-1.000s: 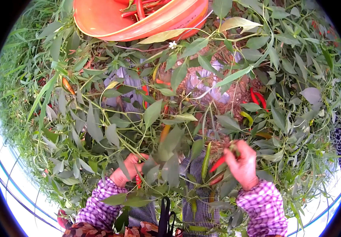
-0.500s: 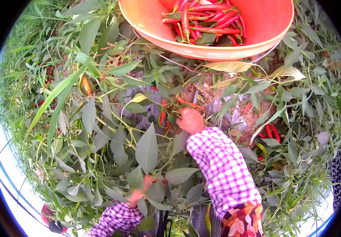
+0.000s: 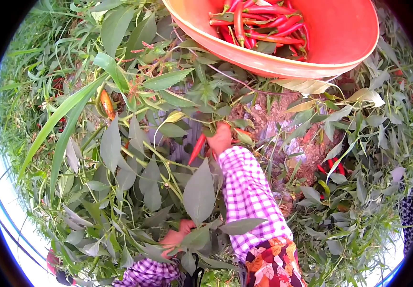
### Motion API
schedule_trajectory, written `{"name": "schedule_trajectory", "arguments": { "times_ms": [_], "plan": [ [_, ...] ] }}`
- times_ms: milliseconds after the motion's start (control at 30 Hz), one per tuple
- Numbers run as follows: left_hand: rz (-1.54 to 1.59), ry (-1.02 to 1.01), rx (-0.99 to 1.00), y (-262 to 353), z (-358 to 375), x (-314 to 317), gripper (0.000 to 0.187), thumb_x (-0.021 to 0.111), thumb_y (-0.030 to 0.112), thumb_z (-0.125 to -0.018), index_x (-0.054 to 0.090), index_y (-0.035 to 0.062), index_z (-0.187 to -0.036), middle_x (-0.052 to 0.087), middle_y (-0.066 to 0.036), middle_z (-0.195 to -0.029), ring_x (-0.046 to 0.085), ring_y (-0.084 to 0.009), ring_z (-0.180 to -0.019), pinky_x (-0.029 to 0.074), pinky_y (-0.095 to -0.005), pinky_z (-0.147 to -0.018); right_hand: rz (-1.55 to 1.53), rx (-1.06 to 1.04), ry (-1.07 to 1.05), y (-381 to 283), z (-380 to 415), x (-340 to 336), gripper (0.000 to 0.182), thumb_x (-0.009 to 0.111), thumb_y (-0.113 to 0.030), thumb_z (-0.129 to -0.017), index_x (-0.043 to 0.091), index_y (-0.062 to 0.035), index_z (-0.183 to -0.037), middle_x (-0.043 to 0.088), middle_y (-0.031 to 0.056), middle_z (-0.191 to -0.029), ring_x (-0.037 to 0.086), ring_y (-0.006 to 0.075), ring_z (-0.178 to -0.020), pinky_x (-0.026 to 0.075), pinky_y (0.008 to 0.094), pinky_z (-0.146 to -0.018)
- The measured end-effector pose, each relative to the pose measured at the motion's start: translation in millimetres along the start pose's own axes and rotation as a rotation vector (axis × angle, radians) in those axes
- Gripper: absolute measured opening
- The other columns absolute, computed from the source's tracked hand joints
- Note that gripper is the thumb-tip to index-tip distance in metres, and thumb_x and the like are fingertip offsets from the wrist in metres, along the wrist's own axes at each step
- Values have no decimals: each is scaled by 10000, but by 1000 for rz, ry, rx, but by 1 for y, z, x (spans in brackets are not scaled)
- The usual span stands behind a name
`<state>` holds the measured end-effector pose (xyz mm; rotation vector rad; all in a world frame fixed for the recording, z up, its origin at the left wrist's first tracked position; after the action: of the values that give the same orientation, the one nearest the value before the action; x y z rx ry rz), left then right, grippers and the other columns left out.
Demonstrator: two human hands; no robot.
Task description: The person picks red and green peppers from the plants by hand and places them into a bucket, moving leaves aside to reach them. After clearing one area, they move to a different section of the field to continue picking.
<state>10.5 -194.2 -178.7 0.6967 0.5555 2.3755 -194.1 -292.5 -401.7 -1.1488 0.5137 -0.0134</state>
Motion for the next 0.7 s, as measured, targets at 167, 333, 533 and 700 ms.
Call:
{"name": "schedule_trajectory", "arguments": {
  "times_ms": [167,333,533,700],
  "plan": [
    [-334,109,-199,-23,-1,2,212,540,62,-878,624,30,-1070,646,-16,-873,552,-96,-725,443,-237,-628,-420,560,-9,-60,37,-94,285,707,-133,-783,597,47,-974,657,117,-789,618,174,-677,486,332,-603],
    [-585,201,-178,-64,-18,-3,247,539,87,-876,601,5,-1100,660,-51,-941,587,-142,-811,464,-279,-673,-565,519,9,-92,64,-155,234,645,38,-781,616,19,-1012,663,54,-847,595,121,-737,482,269,-672],
    [-65,258,-145,-87,-35,-4,273,505,127,-879,614,88,-1127,651,-120,-989,610,-241,-845,462,-348,-657,-312,270,69,-144,70,-225,156,668,-24,-791,644,21,-939,645,41,-754,571,105,-652,461,269,-585],
    [-567,425,-64,21,-36,43,306,519,131,-856,579,111,-1154,615,-167,-1050,602,-304,-868,457,-400,-772,-460,456,-61,-188,133,-247,135,680,-50,-823,623,29,-916,641,35,-745,584,90,-643,481,249,-586]
  ]
}}
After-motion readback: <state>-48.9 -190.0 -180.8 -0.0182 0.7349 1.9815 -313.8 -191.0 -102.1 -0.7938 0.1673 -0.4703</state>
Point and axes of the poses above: each hand's wrist, its own z-axis away from the middle knuckle, its own x-axis out of the palm, y = z × x, the point moved 1 cm from there along -z, towards the middle knuckle
